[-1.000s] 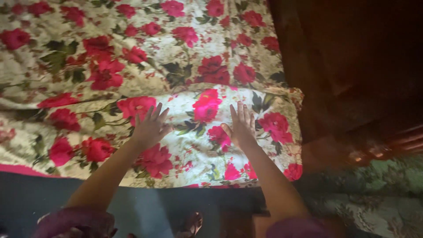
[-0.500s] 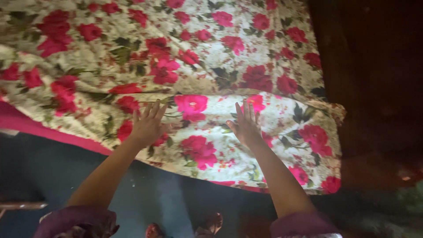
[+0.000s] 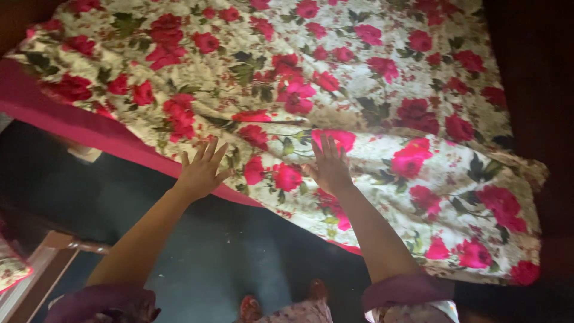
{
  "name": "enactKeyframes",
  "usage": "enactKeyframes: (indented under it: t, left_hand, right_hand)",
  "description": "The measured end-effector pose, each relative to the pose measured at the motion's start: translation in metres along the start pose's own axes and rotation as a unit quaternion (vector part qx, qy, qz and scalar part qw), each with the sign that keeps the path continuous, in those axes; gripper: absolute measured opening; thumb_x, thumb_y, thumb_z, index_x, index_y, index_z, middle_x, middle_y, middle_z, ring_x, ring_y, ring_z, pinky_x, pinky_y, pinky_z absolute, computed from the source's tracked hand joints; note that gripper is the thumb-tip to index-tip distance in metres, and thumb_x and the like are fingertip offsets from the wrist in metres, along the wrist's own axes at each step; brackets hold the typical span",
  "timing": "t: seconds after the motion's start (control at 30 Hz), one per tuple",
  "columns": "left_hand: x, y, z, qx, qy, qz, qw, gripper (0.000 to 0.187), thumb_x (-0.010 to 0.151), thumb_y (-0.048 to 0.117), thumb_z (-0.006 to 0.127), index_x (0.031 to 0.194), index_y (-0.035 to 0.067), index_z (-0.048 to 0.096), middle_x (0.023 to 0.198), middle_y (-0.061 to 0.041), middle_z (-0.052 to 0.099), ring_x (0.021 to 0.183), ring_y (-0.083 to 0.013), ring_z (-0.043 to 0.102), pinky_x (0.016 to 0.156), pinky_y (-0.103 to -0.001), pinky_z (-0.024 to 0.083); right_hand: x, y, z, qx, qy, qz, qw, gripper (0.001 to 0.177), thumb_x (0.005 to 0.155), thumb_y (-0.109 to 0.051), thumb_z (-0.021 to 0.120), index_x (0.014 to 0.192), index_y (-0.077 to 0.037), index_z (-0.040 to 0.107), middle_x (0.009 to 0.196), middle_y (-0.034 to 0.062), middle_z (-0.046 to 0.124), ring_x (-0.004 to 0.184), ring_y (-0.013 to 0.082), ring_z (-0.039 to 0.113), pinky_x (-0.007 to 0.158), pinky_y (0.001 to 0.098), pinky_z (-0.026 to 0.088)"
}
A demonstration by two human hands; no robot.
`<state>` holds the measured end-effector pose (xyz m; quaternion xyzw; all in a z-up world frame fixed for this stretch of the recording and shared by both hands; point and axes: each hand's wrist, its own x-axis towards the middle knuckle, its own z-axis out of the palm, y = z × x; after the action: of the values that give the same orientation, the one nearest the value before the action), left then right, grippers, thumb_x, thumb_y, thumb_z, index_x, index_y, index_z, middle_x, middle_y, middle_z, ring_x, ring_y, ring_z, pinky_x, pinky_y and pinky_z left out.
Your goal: Spreading and smoothing a floral bedspread over a bed.
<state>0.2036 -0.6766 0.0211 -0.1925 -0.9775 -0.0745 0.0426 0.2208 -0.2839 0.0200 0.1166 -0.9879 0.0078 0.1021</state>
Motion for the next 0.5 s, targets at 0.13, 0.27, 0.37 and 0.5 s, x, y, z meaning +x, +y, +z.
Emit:
enactKeyframes:
  t: [0.13,0.27,0.37,0.5]
  left_hand:
    - [-0.019,-0.036,0.000,-0.006,-0.005,-0.018,1.000,0.083,0.095,0.068,0.049,0.160,0.022,0.027,0.168,-0.009,0.016,0.156,-0.0326,0.018,0.115,-0.075,0.019]
    - [-0.023,-0.065,0.016,0.000,-0.046,-0.035,0.998,0.085,0.090,0.066,0.049,0.160,0.023,0.025,0.174,-0.006,0.011,0.154,-0.0339,0.020,0.111,-0.072,0.027]
    - [-0.012,-0.091,0.037,-0.015,-0.095,-0.044,0.994,0.091,0.089,0.070,0.051,0.161,0.022,0.022,0.168,-0.009,0.014,0.156,-0.0353,0.014,0.110,-0.072,0.026]
    - [0.014,-0.132,0.059,0.000,-0.204,-0.073,0.976,0.095,0.085,0.067,0.065,0.160,0.023,0.027,0.170,-0.009,0.017,0.156,-0.0323,0.020,0.115,-0.069,0.027]
  right_hand:
    - [0.023,-0.043,0.011,0.038,-0.021,-0.022,0.999,0.083,0.101,-0.066,0.039,0.163,-0.012,0.024,0.170,0.0178,0.014,0.158,0.0363,0.011,0.122,0.0642,0.016]
    - [0.047,-0.072,0.025,0.034,-0.064,-0.046,0.996,0.087,0.098,-0.066,0.041,0.163,-0.013,0.020,0.170,0.0165,0.007,0.155,0.0371,0.009,0.119,0.0636,0.015]
    - [0.072,-0.080,0.051,0.033,-0.088,-0.081,0.992,0.082,0.098,-0.065,0.042,0.162,-0.017,0.023,0.171,0.0148,0.006,0.158,0.0355,0.010,0.121,0.0615,0.015]
    - [0.113,-0.087,0.093,0.012,-0.125,-0.096,0.987,0.081,0.099,-0.067,0.043,0.161,-0.018,0.026,0.171,0.0159,0.009,0.157,0.0375,0.012,0.123,0.0602,0.016]
